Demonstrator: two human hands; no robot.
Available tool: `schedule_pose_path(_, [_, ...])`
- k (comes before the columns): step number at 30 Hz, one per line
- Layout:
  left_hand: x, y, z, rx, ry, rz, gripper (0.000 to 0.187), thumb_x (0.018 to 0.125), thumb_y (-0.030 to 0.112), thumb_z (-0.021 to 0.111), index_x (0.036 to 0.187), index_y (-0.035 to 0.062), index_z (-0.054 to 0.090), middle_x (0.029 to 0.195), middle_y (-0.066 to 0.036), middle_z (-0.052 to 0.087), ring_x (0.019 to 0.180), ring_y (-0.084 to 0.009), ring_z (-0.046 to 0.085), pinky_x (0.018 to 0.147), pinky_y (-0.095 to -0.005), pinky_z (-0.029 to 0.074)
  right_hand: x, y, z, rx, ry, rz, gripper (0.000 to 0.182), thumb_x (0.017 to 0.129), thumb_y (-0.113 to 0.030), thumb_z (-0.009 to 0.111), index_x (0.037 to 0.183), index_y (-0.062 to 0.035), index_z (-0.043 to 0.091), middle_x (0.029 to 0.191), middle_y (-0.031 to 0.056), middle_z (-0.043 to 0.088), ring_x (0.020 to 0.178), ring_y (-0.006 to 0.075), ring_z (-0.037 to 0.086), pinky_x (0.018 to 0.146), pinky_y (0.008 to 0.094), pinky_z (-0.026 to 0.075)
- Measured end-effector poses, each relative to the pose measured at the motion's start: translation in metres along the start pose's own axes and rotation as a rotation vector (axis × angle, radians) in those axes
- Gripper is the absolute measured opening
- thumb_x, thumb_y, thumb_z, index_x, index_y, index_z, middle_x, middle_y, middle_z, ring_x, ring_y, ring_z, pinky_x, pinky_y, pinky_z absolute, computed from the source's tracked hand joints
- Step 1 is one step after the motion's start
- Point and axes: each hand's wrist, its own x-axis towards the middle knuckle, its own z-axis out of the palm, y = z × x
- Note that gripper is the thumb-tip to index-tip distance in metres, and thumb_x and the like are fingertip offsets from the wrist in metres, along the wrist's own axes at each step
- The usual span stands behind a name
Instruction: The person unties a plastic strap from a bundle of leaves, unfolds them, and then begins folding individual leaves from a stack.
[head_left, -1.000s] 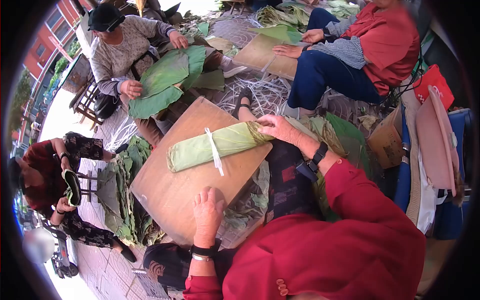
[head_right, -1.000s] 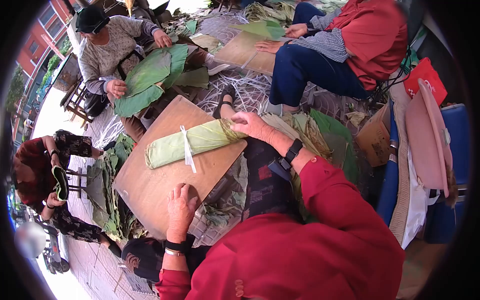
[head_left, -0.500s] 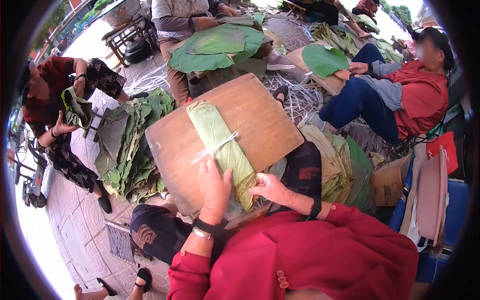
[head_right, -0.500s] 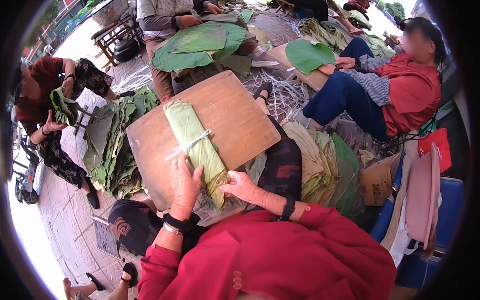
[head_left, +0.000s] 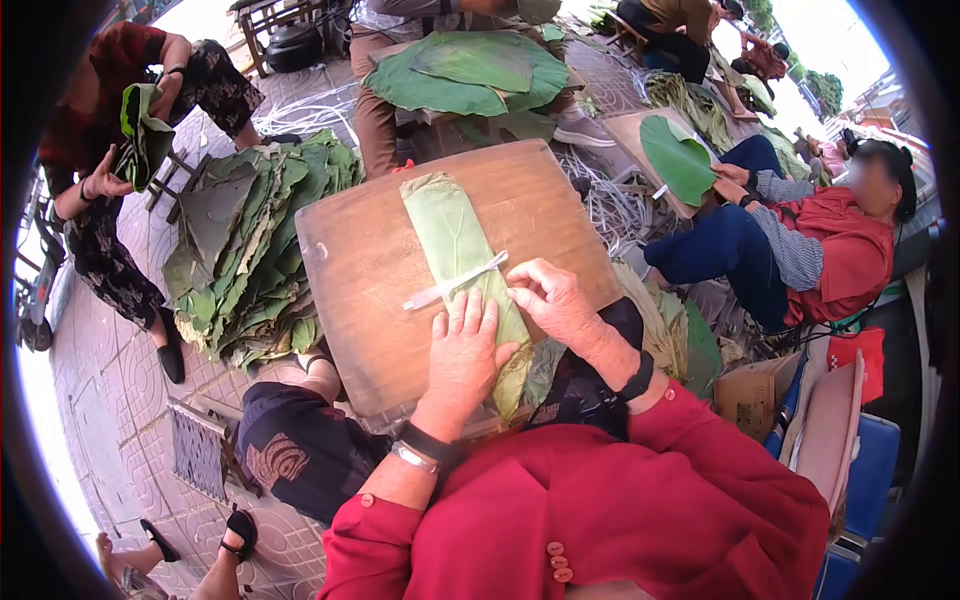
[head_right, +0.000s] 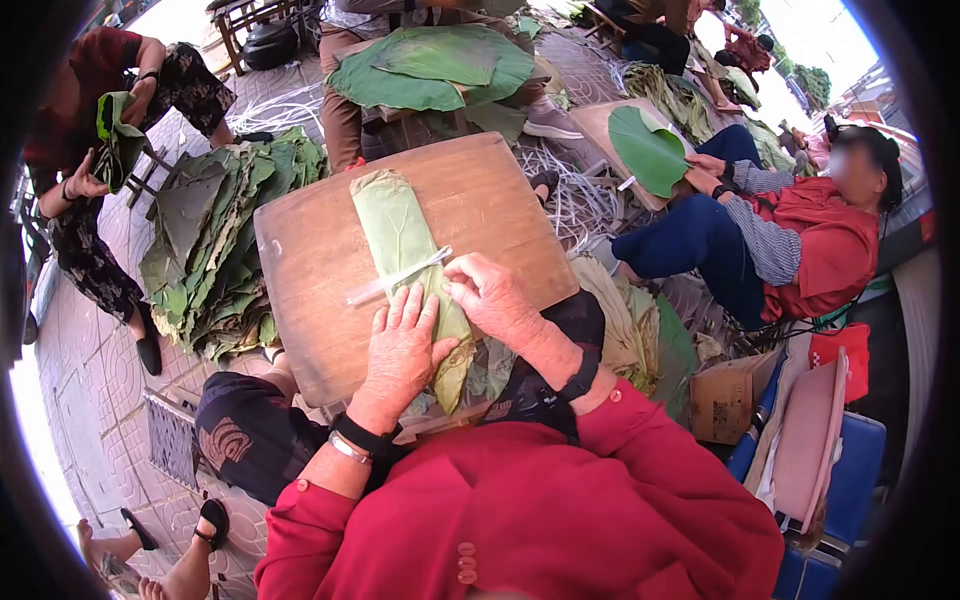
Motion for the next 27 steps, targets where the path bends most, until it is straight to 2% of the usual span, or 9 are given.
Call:
schedule_pose_path(1, [0.001,0.001,-0.001,0.006,-0.022,-0.007,0.064,0.081,0.042,0.06,0.131,0.0049,0.044,0.138,-0.017,0.04,0.131,-0.0314,0.033,0.102,-0.0478,0.028,0.009,-0.006,0.009,-0.096,0.033,-0.14,0.014,0.078,-0.009,0.067,0.091,-0.0053,0.06,0.079,0.0042,0.061,0.066,0.0128,0.06,0.06,0.0257,0.048])
schedule_pose_path(2, [0.001,0.0,-0.001,0.013,-0.044,-0.014,0.065,0.081,0.042,0.06,0.131,0.0047,0.043,0.139,-0.017,0.039,0.131,-0.0321,0.033,0.103,-0.0474,0.028,0.015,-0.015,0.014,-0.26,0.05,-0.274,0.019,0.075,-0.007,0.066,0.093,-0.008,0.061,0.082,0.0082,0.059,0.073,0.0207,0.06,0.066,0.0305,0.049])
schedule_pose_path(6, [0.002,0.0,-0.001,0.018,-0.059,-0.025,0.067,0.081,0.042,0.06,0.133,0.0043,0.041,0.139,-0.018,0.038,0.131,-0.0319,0.032,0.102,-0.0474,0.029,0.037,-0.009,0.038,-0.477,-0.02,-0.502,0.019,0.071,-0.007,0.064,0.089,-0.0087,0.062,0.08,0.009,0.054,0.078,0.027,0.055,0.072,0.0356,0.047])
schedule_pose_path(10, [0.0,-0.001,0.001,-0.006,-0.025,-0.021,0.067,0.082,0.043,0.06,0.133,0.0037,0.041,0.138,-0.019,0.038,0.132,-0.0317,0.031,0.102,-0.0475,0.029,0.043,-0.015,0.037,-0.34,0.007,-0.468,0.012,0.076,-0.006,0.063,0.087,-0.0061,0.061,0.083,0.0055,0.055,0.075,0.0213,0.055,0.069,0.0321,0.046])
schedule_pose_path(12, [0.001,-0.001,0.002,0.015,-0.043,-0.022,0.065,0.082,0.044,0.059,0.131,0.0033,0.043,0.138,-0.019,0.038,0.131,-0.0323,0.031,0.102,-0.0474,0.029,0.039,-0.032,0.022,0.469,-0.088,-0.122,0.006,0.083,-0.007,0.061,0.088,-0.0039,0.059,0.086,0.0028,0.056,0.073,0.0141,0.053,0.066,0.0283,0.045])
schedule_pose_path(18, [0.002,0.0,0.0,0.01,-0.054,-0.047,0.064,0.082,0.043,0.059,0.13,0.0025,0.044,0.138,-0.019,0.039,0.13,-0.0336,0.032,0.102,-0.0471,0.03,0.042,-0.052,-0.033,1.04,0.02,-0.114,0.014,0.091,-0.012,0.056,0.099,-0.0007,0.056,0.094,0.0073,0.057,0.074,0.0118,0.054,0.068,0.0252,0.046])
schedule_pose_path(22, [0.0,0.001,0.001,0.009,-0.045,-0.039,0.064,0.082,0.043,0.059,0.13,0.0026,0.044,0.137,-0.019,0.04,0.13,-0.0336,0.033,0.102,-0.0471,0.029,0.04,-0.024,-0.021,0.912,0.095,0.028,0.021,0.092,-0.014,0.055,0.107,0.0006,0.055,0.101,0.0096,0.059,0.08,0.0122,0.058,0.071,0.0249,0.047])
schedule_pose_path(25, [0.001,0.001,0.004,0.012,-0.024,-0.031,0.063,0.082,0.042,0.06,0.129,0.0025,0.045,0.137,-0.02,0.04,0.13,-0.0341,0.033,0.102,-0.047,0.029,0.036,0.026,0.003,0.091,-0.032,0.108,0.021,0.085,-0.004,0.055,0.106,-0.0019,0.059,0.105,0.0101,0.061,0.087,0.0173,0.061,0.077,0.027,0.048])
schedule_pose_path(27, [0.001,0.002,0.003,0.022,-0.006,-0.033,0.062,0.082,0.04,0.06,0.128,0.0022,0.045,0.137,-0.02,0.04,0.129,-0.0345,0.033,0.102,-0.0469,0.03,0.032,0.028,0.015,0.168,-0.104,0.149,0.023,0.081,-0.001,0.056,0.102,-0.0029,0.061,0.097,0.0098,0.06,0.087,0.0169,0.061,0.079,0.0271,0.048])
